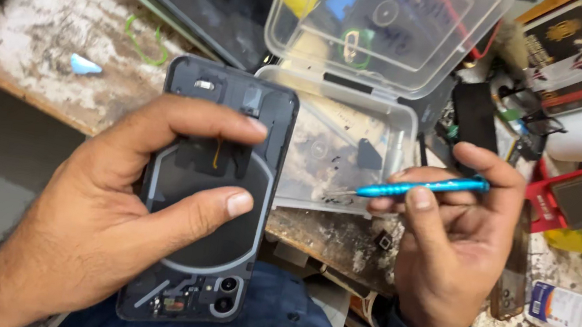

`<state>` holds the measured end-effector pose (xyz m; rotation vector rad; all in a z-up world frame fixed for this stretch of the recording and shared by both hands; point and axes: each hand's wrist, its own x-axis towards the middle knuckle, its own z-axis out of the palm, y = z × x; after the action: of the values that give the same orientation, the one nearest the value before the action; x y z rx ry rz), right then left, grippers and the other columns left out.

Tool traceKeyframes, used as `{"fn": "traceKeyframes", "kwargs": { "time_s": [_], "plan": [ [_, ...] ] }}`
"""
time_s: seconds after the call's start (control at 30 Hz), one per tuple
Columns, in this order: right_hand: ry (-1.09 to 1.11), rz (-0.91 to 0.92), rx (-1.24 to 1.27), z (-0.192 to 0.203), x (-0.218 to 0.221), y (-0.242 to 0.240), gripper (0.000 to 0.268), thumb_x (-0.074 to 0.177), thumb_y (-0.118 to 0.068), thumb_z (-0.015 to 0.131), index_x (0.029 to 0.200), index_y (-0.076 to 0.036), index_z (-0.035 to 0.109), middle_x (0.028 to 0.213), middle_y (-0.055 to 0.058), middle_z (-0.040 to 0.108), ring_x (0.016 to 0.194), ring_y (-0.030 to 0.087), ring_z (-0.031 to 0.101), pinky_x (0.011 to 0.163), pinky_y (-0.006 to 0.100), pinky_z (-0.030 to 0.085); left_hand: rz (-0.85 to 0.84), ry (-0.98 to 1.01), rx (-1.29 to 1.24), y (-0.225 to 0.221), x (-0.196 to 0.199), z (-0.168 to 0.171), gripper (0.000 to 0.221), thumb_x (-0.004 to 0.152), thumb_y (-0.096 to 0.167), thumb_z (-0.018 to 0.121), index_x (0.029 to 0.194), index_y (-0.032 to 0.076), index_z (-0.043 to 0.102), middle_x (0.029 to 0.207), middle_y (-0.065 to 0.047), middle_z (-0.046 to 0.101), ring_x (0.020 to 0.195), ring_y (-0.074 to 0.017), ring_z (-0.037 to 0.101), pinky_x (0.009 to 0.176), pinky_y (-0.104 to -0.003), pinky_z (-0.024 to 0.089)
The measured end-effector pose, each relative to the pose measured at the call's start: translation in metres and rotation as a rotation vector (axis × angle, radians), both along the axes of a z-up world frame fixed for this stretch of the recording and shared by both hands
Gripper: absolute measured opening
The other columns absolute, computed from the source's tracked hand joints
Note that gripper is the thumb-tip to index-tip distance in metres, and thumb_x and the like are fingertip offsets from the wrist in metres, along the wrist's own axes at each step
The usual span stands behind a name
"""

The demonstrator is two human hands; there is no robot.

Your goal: The person uses a precision screwdriver to remove screws from the back of a disassembled smartphone. They place the screws into a plastic container and continue to unscrew components near the camera module.

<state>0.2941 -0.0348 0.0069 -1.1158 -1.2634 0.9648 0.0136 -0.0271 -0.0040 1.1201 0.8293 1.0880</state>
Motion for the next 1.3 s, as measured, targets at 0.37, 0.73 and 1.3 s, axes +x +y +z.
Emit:
{"fn": "traceKeyframes", "kwargs": {
  "time_s": [0.37, 0.73, 1.3],
  "plan": [
    [0.413, 0.086, -0.139, -0.006, 0.02, -0.002, 0.025, 0.109, -0.003, 0.059, 0.13, -0.003, 0.046, 0.103, 0.021, 0.069, 0.088, 0.025, 0.07, 0.078, 0.038, 0.058, 0.005, 0.195, 0.158, -0.001, 0.01, 0.004, 0.02, 0.09, 0.016, 0.078, 0.11, 0.012, 0.079, 0.109, -0.003, 0.069, 0.106, -0.0132, 0.07, 0.092, -0.029, 0.056],
    [0.275, 0.003, -0.007, 0.018, 0.005, 0.004, 0.03, 0.107, -0.008, 0.053, 0.135, -0.005, 0.044, 0.103, 0.018, 0.069, 0.095, 0.028, 0.072, 0.09, 0.043, 0.061, 0.005, 0.103, 0.098, -0.003, 0.006, 0.005, 0.02, 0.092, 0.013, 0.076, 0.112, 0.01, 0.076, 0.108, -0.002, 0.069, 0.1, -0.0107, 0.071, 0.086, -0.027, 0.06],
    [-1.146, 1.165, 0.045, 0.047, -0.047, 0.113, 0.054, 0.064, 0.002, 0.075, 0.112, -0.022, 0.079, 0.085, 0.0, 0.064, 0.078, 0.018, 0.069, 0.066, 0.034, 0.055, 0.143, 0.299, 0.171, -0.003, -0.021, -0.014, 0.023, 0.093, 0.013, 0.074, 0.115, 0.006, 0.073, 0.109, -0.003, 0.075, 0.109, -0.0129, 0.069, 0.096, -0.03, 0.054]
  ]
}}
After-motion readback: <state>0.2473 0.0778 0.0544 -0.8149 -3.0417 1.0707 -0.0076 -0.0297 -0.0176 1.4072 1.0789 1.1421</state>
